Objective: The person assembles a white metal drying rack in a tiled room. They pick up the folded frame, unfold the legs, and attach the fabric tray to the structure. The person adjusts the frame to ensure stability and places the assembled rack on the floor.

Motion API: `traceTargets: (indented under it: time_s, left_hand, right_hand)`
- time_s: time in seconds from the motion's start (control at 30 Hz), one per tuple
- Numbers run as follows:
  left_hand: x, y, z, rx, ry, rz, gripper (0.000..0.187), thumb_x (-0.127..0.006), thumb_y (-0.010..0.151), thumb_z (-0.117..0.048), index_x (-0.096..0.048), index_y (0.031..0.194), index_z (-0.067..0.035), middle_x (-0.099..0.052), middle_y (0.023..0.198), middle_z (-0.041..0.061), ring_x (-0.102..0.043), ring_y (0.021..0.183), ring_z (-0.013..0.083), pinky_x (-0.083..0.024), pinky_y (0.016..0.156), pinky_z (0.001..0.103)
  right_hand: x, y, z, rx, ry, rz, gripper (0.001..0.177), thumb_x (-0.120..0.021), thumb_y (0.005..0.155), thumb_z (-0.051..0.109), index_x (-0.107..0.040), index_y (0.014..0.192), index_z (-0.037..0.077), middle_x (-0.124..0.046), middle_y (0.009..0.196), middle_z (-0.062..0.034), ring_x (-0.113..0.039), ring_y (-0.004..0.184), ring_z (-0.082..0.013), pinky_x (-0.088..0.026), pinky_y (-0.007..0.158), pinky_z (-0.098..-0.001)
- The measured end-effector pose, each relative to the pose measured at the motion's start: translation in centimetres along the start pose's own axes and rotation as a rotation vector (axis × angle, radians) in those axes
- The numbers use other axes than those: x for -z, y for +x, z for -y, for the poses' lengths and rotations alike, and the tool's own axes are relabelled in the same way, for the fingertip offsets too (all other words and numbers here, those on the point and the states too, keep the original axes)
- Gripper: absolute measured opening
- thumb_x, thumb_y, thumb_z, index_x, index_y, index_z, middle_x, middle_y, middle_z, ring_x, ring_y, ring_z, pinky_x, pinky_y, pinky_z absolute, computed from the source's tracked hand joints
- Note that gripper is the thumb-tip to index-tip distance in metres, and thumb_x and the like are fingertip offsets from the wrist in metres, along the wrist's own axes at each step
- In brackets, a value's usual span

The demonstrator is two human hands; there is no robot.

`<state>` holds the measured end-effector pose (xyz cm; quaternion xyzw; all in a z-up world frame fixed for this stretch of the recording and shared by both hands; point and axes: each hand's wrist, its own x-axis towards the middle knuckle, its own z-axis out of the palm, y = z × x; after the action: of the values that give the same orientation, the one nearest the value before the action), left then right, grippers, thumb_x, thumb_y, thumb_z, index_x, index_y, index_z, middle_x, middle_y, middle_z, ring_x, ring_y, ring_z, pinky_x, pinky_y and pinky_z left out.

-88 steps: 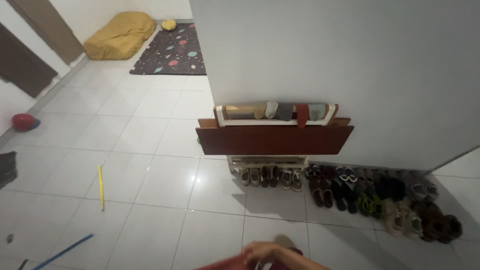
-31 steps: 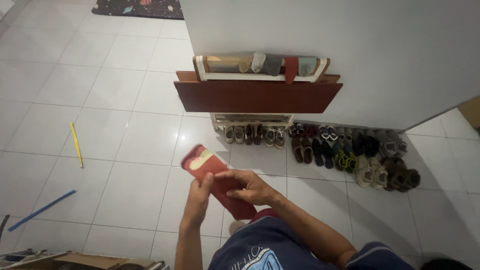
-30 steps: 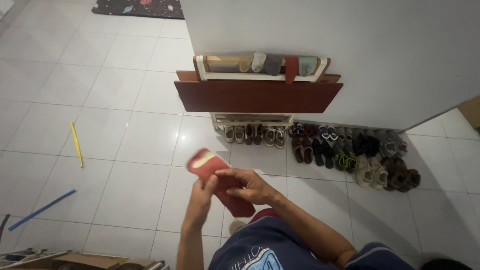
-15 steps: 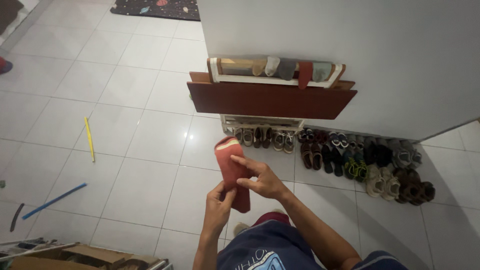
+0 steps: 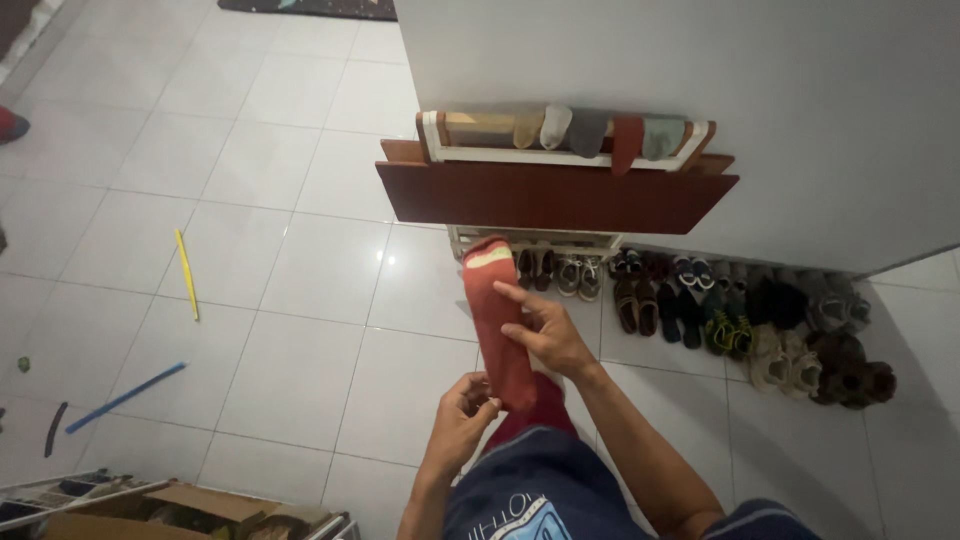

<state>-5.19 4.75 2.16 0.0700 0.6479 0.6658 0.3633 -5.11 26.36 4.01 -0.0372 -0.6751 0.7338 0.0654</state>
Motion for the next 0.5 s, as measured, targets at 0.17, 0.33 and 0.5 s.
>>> traceTargets:
  time_s: [0.17,0.33,0.5]
  left_hand:
    - [0.4,4.2,0.6,-0.106,-0.086,-0.039,0.026,-0.055,0.094,-0.004,-0.064,0.118,0.003,-0.071,0.096,0.006,-0.064,0.081,0.0115,-0.052,0.071,0.027]
    - [1.2,9.9,-2.0,-0.168,-0.058,-0.102,0.022,-0.057,0.098,-0.009,-0.064,0.116,0.001,-0.069,0.095,0.004,-0.061,0.082,0.0099,-0.051,0.072,0.027]
    - [0.5,17.0,-3.8,-0.166,-0.108,-0.22,0.019,-0.063,0.096,-0.007,-0.065,0.114,0.001,-0.061,0.085,0.003,-0.058,0.077,0.0108,-0.053,0.072,0.029]
  right_hand:
    - [1.9,4.3,-0.7,-0.018,0.113,-0.001,0.063,-0.064,0.09,-0.01,-0.052,0.149,0.007,-0.063,0.141,-0.01,-0.069,0.105,-0.0165,-0.06,0.09,-0.0295]
    - [5.3,11.4,-1.1,0.037,0.136,0.029,0.068,-0.063,0.09,-0.012,-0.048,0.153,0.007,-0.067,0.133,-0.0076,-0.067,0.108,-0.0124,-0.058,0.093,-0.027]
    - [10.1,19.7,-0.8,0.031,0.048,-0.003,0.071,-0.066,0.093,-0.014,-0.049,0.159,0.005,-0.064,0.128,-0.0134,-0.053,0.104,-0.0192,-0.046,0.087,-0.0324]
